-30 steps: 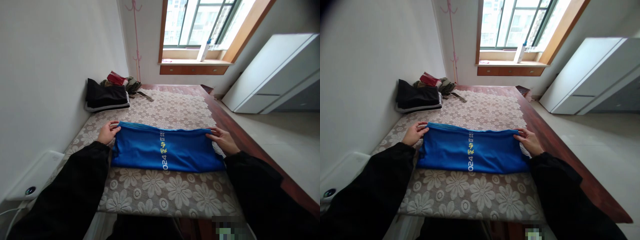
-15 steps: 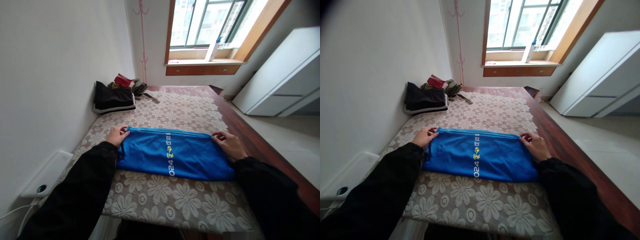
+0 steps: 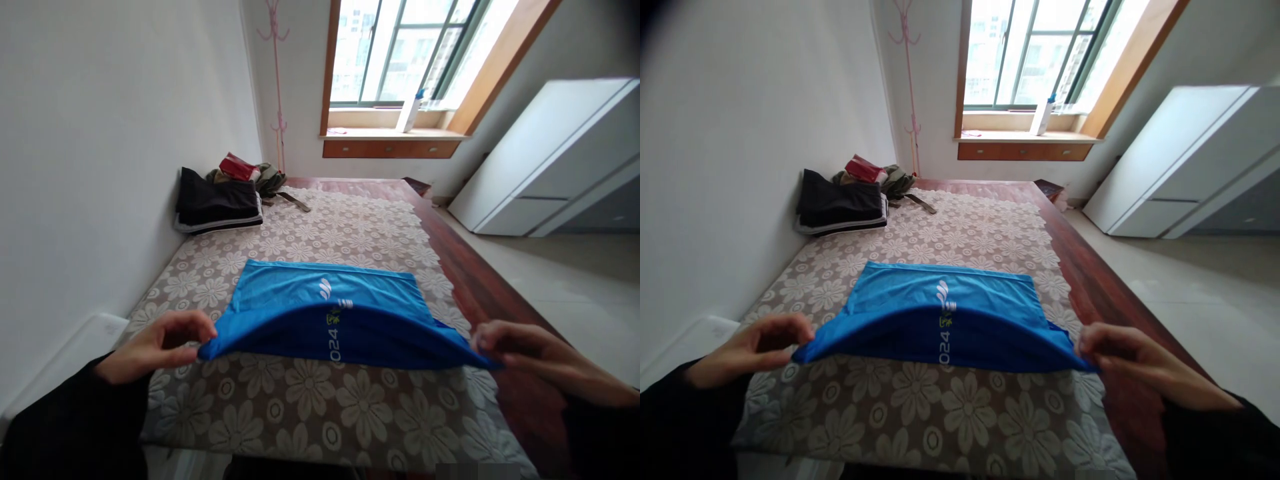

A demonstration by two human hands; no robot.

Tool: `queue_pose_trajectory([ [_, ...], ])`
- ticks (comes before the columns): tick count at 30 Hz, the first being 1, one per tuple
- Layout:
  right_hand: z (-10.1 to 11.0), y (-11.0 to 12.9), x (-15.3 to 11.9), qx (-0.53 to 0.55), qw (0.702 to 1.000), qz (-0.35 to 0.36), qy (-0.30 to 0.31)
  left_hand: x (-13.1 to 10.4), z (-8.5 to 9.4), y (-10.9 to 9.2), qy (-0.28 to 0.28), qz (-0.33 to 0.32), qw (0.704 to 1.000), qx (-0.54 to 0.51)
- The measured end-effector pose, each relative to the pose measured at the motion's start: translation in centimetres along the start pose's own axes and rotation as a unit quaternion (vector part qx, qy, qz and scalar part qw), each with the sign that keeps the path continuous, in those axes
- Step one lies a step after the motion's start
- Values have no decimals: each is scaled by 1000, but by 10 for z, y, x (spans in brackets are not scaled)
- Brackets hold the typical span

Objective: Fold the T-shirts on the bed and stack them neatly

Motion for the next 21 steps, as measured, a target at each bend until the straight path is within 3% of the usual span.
queue_pose_trajectory([
  [2,-2,1,-1,-30,999,-20,25,-5,-7,6,53,35,998,28],
  [4,8,0,24,-93,994,-35,-49,21,9,14,-31,69,991,108],
  [6,11,-2,65,-151,981,-44,-110,62,31,17,-157,76,960,218],
  [7,11,-6,85,-174,974,-56,-135,84,37,18,-193,71,949,241],
  [10,5,-18,133,-248,952,-84,-158,140,47,28,-239,62,931,269],
  [13,-5,-24,151,-258,952,-84,-140,169,50,37,-242,59,931,268],
  [17,-11,-12,146,-171,975,-79,-117,176,44,33,-233,56,945,221],
  [19,-6,9,128,-67,989,-47,-123,161,36,17,-220,48,957,184],
  [21,4,33,91,19,991,-14,-129,128,25,-7,-195,33,969,145],
])
Point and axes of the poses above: each hand's wrist, its own x-axis towards the middle knuckle, its own z-axis out of the back of the hand, y = z × x, the point moved 9 cm from there along x, towards the middle knuckle, and after that the axes turned 8 degrees about -x, right-handed, at the moved point
